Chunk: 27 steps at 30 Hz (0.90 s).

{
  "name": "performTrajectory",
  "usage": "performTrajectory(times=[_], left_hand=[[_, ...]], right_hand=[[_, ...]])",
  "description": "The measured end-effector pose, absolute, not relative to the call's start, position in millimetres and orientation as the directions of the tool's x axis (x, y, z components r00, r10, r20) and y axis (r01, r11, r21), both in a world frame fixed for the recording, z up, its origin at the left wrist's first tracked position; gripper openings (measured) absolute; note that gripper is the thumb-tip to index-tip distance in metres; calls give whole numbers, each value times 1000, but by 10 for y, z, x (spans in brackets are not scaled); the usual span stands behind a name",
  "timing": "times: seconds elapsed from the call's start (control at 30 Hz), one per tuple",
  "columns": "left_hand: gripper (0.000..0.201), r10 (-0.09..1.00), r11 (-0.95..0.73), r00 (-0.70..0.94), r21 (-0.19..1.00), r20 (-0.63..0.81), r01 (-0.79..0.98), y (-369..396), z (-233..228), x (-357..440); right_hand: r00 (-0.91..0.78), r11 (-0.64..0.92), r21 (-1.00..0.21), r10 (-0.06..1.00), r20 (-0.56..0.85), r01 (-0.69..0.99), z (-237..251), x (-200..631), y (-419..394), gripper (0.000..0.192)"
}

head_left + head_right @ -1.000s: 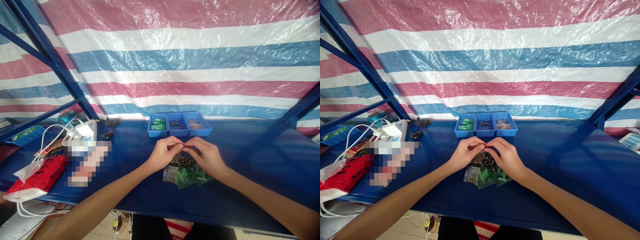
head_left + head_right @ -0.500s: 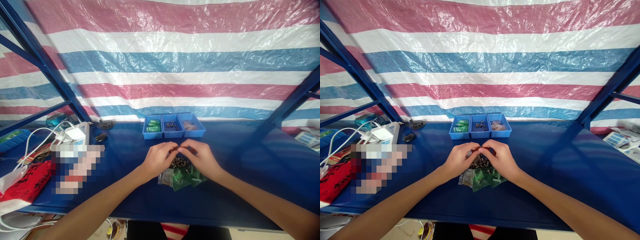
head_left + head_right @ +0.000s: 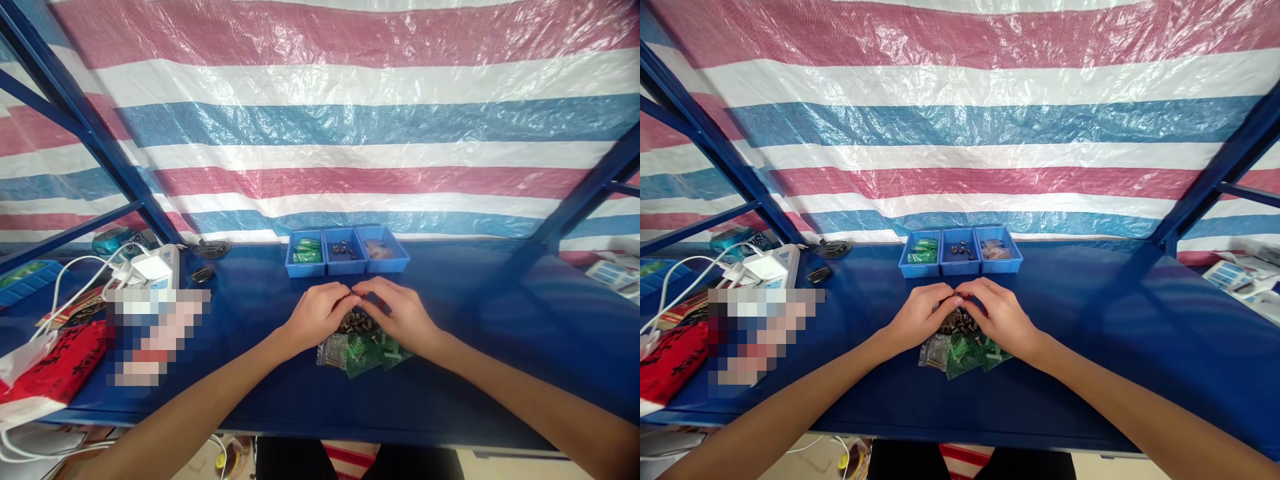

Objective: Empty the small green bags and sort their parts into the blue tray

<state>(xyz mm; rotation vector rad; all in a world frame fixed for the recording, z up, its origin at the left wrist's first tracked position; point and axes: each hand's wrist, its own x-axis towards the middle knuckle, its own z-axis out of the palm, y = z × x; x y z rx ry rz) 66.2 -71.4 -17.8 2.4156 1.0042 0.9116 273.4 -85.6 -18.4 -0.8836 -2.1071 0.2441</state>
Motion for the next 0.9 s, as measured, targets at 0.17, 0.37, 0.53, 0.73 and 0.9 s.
performTrajectory(times=[0.17, 0.37, 0.53, 0.73, 0.9], left_hand=[[49, 770, -618, 508, 650, 386, 443, -685, -129, 663], [38, 756, -652, 430, 504, 493, 567, -479, -8, 422], [24, 744, -666, 596, 403, 301, 628, -327, 24, 214], [29, 734, -677, 656, 267, 177, 685, -323, 13, 159], [47, 738, -663, 669, 272, 86, 697, -358, 73, 138]], right_hand=[[-430, 771, -395, 616, 660, 499, -162, 2743, -872, 16], [-359, 684, -309, 650, 670, 661, 74, 2716, -382, 12], [-359, 597, -305, 738, 572, 742, 188, 2654, -51, 22], [-535, 691, -289, 706, 464, 662, -58, 2778, -694, 23], [-622, 749, -208, 645, 444, 629, -187, 2849, -889, 23]])
